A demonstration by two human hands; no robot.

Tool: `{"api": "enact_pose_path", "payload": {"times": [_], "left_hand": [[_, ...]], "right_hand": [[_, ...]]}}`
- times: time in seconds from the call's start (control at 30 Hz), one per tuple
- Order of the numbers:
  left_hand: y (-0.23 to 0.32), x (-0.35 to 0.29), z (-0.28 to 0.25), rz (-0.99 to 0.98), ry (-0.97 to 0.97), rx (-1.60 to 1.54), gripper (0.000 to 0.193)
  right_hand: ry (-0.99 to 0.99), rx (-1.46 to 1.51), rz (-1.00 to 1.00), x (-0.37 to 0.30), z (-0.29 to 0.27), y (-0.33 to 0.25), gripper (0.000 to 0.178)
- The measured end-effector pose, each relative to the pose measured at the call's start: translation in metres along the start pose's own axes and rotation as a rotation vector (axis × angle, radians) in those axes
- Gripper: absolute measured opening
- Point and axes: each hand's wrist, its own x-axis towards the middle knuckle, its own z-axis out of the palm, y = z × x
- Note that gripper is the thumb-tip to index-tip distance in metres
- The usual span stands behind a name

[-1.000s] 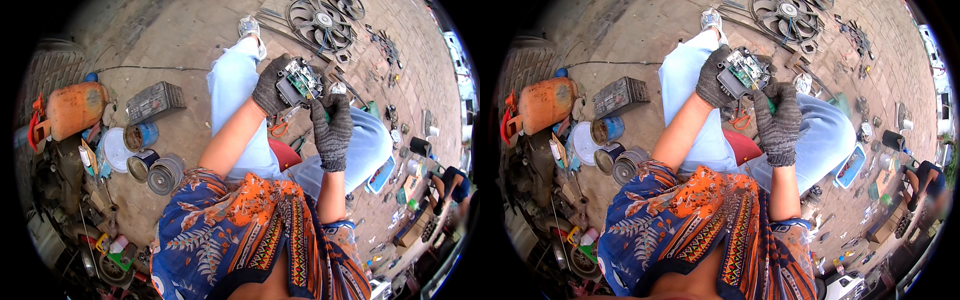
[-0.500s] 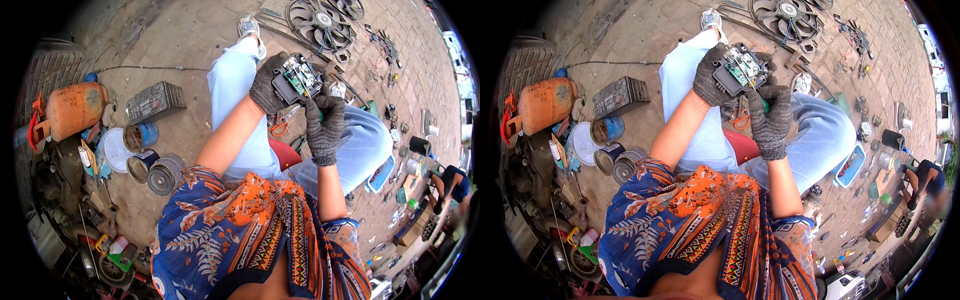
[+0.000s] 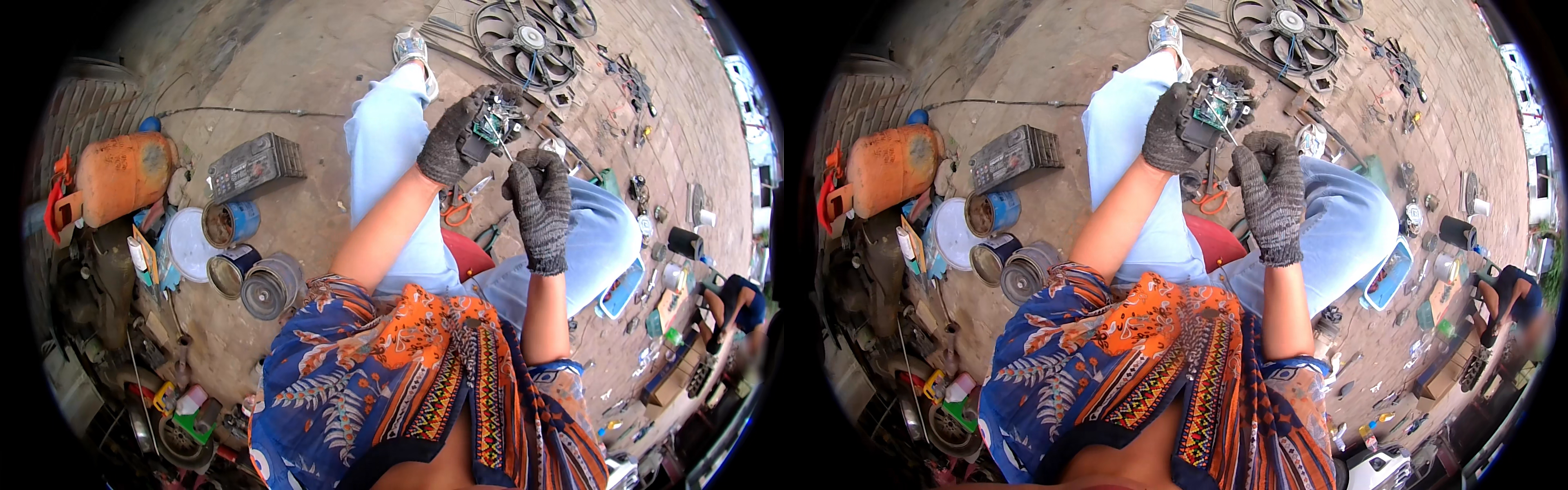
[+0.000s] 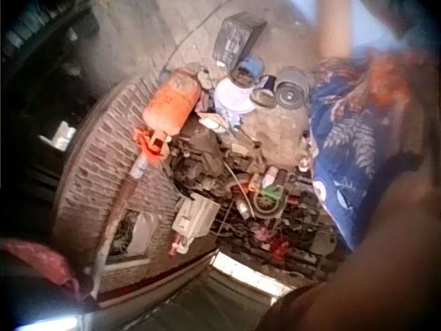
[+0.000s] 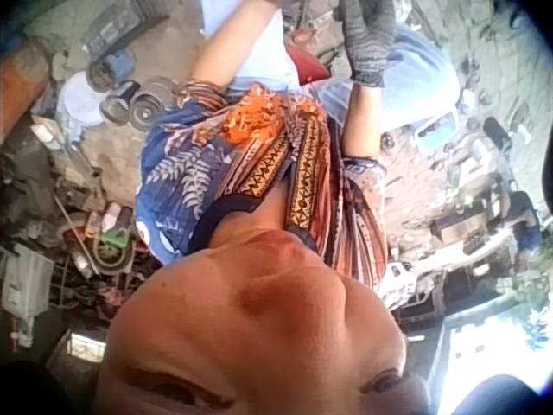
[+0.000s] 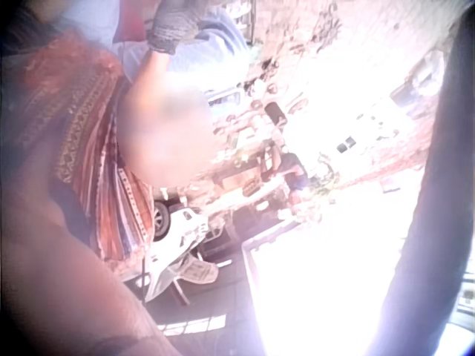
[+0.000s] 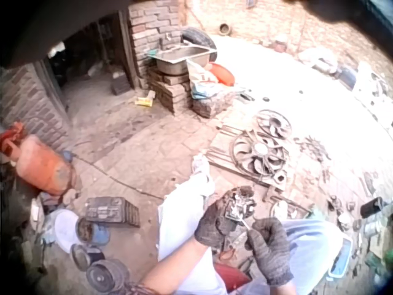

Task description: The person sits on the floor in a workshop and repairs a small electronic circuit board. They use a screwdriver to manipulate components on the board and handle a small copper coil, occasionally picking up tools from the surrounding floor.

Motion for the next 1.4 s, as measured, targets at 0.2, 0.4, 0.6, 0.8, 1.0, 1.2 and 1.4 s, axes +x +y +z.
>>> {"api": "enact_pose_path", "payload": {"times": [0.2, 0.4, 0.6, 0.8, 1.0, 1.2, 1.4], "left_hand": [[0.000, -0.005, -0.012, 0.100, 0.082, -0.051, 0.077], [-0.007, -0.003, -0.009, 0.303, 0.307, 0.431, 0.046], [0.007, -0.004, 0.001, 0.208, 0.317, -0.226, 0.059], [0.010, -0.001, 0.004, -0.044, 0.248, -0.445, 0.077], [0.007, 0.000, 0.005, -0.184, 0.101, -0.649, 0.074], [0.011, -0.001, 0.006, -0.196, 0.038, -0.616, 0.069], [-0.002, 0.002, 0.014, -0.201, 0.045, -0.766, 0.064]], "right_hand": [[-0.012, -0.072, 0.015, -0.011, 0.010, -0.019, 0.021], [0.080, -0.128, -0.125, -0.003, 0.041, -0.016, 0.038], [-0.059, -0.405, -0.423, 0.014, 0.045, 0.007, 0.034], [-0.317, -0.803, -0.694, 0.041, -0.002, 0.007, 0.026], [-0.288, -0.807, -0.696, 0.034, -0.006, -0.011, 0.025], [-0.157, -0.423, -0.589, 0.027, -0.009, 0.006, 0.023], [0.087, 0.067, -0.333, 0.043, 0.004, 0.024, 0.027]]}}
